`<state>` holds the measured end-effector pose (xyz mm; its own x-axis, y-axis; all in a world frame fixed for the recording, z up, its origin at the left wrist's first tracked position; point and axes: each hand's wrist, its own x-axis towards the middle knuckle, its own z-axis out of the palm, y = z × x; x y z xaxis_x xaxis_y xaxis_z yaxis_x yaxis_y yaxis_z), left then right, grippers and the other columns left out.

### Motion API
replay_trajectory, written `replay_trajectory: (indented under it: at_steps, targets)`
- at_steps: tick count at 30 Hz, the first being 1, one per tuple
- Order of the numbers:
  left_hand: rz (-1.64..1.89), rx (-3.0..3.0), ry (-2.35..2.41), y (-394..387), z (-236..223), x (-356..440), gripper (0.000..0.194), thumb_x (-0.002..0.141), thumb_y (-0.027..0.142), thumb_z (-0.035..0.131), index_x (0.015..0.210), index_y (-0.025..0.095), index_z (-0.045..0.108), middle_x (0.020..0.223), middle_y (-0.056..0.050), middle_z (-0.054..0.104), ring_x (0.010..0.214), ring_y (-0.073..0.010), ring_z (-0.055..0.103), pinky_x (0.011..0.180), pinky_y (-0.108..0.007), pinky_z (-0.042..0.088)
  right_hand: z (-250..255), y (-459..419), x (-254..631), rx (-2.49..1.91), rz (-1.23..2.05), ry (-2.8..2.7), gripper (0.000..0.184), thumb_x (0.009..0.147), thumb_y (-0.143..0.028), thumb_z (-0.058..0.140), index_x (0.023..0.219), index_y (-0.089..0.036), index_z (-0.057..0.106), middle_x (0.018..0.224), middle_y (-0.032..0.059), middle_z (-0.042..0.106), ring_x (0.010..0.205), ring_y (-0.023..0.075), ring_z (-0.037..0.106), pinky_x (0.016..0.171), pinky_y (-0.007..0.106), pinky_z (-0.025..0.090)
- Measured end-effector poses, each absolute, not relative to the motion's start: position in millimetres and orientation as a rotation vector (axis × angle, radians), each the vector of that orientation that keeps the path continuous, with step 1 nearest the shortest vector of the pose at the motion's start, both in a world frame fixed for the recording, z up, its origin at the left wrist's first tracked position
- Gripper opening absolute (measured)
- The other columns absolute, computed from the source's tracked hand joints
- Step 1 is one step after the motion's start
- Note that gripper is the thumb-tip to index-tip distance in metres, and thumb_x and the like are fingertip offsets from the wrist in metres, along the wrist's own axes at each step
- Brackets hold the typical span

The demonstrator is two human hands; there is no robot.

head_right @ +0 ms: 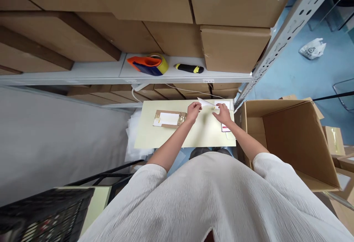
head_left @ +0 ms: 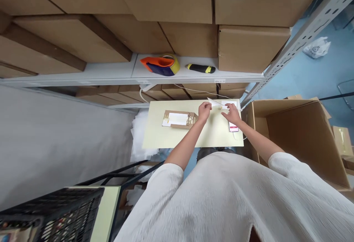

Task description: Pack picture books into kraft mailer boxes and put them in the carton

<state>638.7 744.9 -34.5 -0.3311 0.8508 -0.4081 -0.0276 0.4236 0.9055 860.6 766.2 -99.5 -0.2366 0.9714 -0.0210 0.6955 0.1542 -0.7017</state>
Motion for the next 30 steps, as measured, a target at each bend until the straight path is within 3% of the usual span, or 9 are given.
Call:
replay_trajectory:
  at_steps: [3,7,10,15,20,24,27,30]
  targets:
    - [1.144,0.648,1.611,728,-21,624,0.006,0.088,0.027,0.07,0.085,0.023,0.068,0.086,-0.001,0.073,0.085,-0.0183,0.071,0.082,-0.031,0.053,-98,760,832,-1.556,0.803,-1.911,0.048,0.091,-0.041,0.076,0.134,-0.026,0.062,0.125,0.0112,0.062,0.107,0.0312,0.063,0.099,0.051,0.056]
    - [1.189,0.571,1.571,707,-15,597,0.012,0.086,0.033,0.074,0.085,0.023,0.067,0.086,-0.002,0.072,0.087,-0.0186,0.072,0.08,-0.03,0.053,-79,759,804,-1.383,0.822,-1.904,0.019,0.1,-0.038,0.065,0.115,-0.026,0.068,0.118,0.01,0.064,0.102,0.0281,0.062,0.098,0.048,0.057]
    - [1.219,0.496,1.551,694,-17,569,0.017,0.084,0.034,0.077,0.09,0.024,0.065,0.088,-0.002,0.071,0.086,-0.0187,0.072,0.077,-0.029,0.053,-60,756,780,-1.261,0.813,-1.933,0.012,0.103,-0.037,0.062,0.099,-0.027,0.069,0.112,0.0092,0.065,0.103,0.0276,0.062,0.098,0.046,0.056]
    - [1.35,0.373,1.622,674,-24,508,0.043,0.076,0.018,0.078,0.116,0.025,0.062,0.119,-0.007,0.074,0.107,-0.0221,0.073,0.085,-0.033,0.057,-33,737,728,-1.233,0.901,-1.91,0.009,0.094,-0.035,0.066,0.092,-0.027,0.066,0.105,0.0066,0.072,0.105,0.0275,0.064,0.099,0.046,0.054]
    - [1.388,0.351,1.642,658,-35,445,0.045,0.077,0.012,0.075,0.118,0.026,0.063,0.137,-0.009,0.071,0.128,-0.0249,0.069,0.1,-0.037,0.057,-19,712,675,-1.25,1.108,-1.839,0.012,0.087,-0.038,0.066,0.089,-0.026,0.065,0.094,0.0031,0.072,0.094,0.0236,0.065,0.095,0.042,0.054]
    - [1.345,0.379,1.564,649,-46,415,0.039,0.086,0.022,0.075,0.122,0.026,0.063,0.125,-0.008,0.075,0.113,-0.0217,0.073,0.089,-0.032,0.057,-20,694,641,-1.344,1.186,-1.681,0.019,0.082,-0.042,0.07,0.087,-0.026,0.062,0.086,0.0004,0.066,0.083,0.02,0.061,0.083,0.036,0.054]
    - [1.291,0.407,1.53,645,-52,405,0.025,0.096,0.034,0.071,0.118,0.024,0.064,0.11,-0.005,0.075,0.095,-0.0187,0.072,0.075,-0.028,0.053,-23,685,625,-1.433,1.279,-1.567,0.023,0.077,-0.042,0.072,0.088,-0.026,0.06,0.079,-0.0026,0.059,0.074,0.0176,0.056,0.07,0.032,0.051]
    - [1.265,0.449,1.517,645,-54,398,0.022,0.098,0.039,0.071,0.113,0.023,0.064,0.101,-0.004,0.074,0.086,-0.0178,0.069,0.07,-0.027,0.051,-23,680,615,-1.485,1.327,-1.495,0.024,0.074,-0.041,0.072,0.088,-0.026,0.06,0.075,-0.0038,0.057,0.07,0.0168,0.054,0.065,0.03,0.047]
